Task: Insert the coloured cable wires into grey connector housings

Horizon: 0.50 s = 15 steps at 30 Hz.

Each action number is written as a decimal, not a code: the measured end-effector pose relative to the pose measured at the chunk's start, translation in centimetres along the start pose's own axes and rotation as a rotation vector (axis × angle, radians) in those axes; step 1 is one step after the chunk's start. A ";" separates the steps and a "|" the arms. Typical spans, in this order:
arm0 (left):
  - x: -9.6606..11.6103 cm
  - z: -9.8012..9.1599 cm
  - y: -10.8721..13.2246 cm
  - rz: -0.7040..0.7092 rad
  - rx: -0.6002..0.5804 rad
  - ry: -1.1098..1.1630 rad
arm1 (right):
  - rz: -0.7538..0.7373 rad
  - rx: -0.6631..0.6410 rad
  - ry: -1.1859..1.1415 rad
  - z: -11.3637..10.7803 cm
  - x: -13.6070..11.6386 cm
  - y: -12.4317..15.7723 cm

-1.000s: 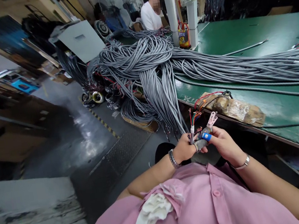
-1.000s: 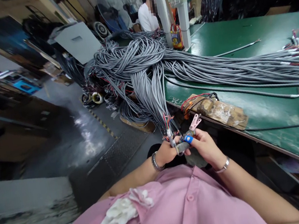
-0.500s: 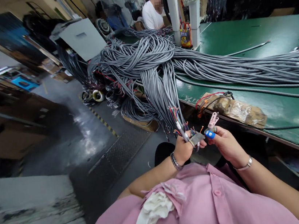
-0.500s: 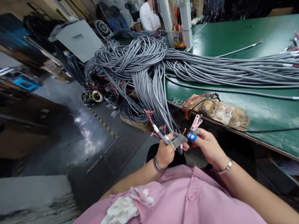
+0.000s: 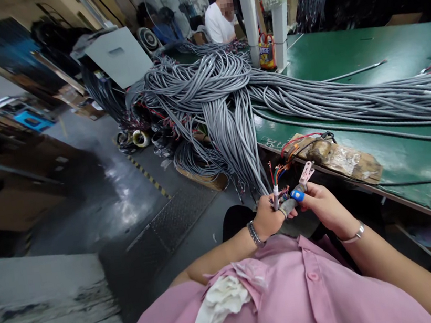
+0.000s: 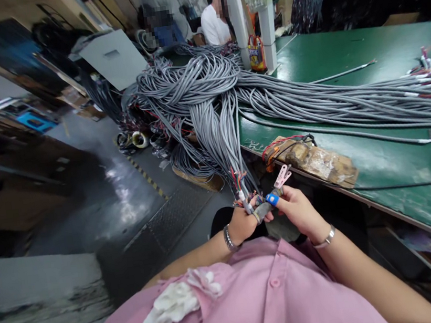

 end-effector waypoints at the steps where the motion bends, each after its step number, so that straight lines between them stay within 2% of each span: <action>1: 0.0 0.0 0.0 0.001 0.002 -0.001 | 0.000 0.009 0.011 -0.2 0.1 0.1; 4: -0.3 -0.1 0.0 -0.011 -0.008 0.017 | -0.010 0.023 -0.011 -0.5 0.1 0.3; 11: -0.2 0.1 -0.3 -0.016 -0.052 0.029 | -0.078 0.034 -0.115 0.8 -1.3 0.6; 15: -0.1 0.3 -0.1 -0.035 -0.066 0.044 | -0.053 0.080 -0.164 1.2 -0.5 0.4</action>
Point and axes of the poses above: each hand's wrist, its own y-axis away from the middle knuckle, its own z-axis out of the palm, x = y × z, the point moved 9 cm from there along -y, towards the middle knuckle, and after that the axes turned 11 degrees about -z, right-handed, at the moved point
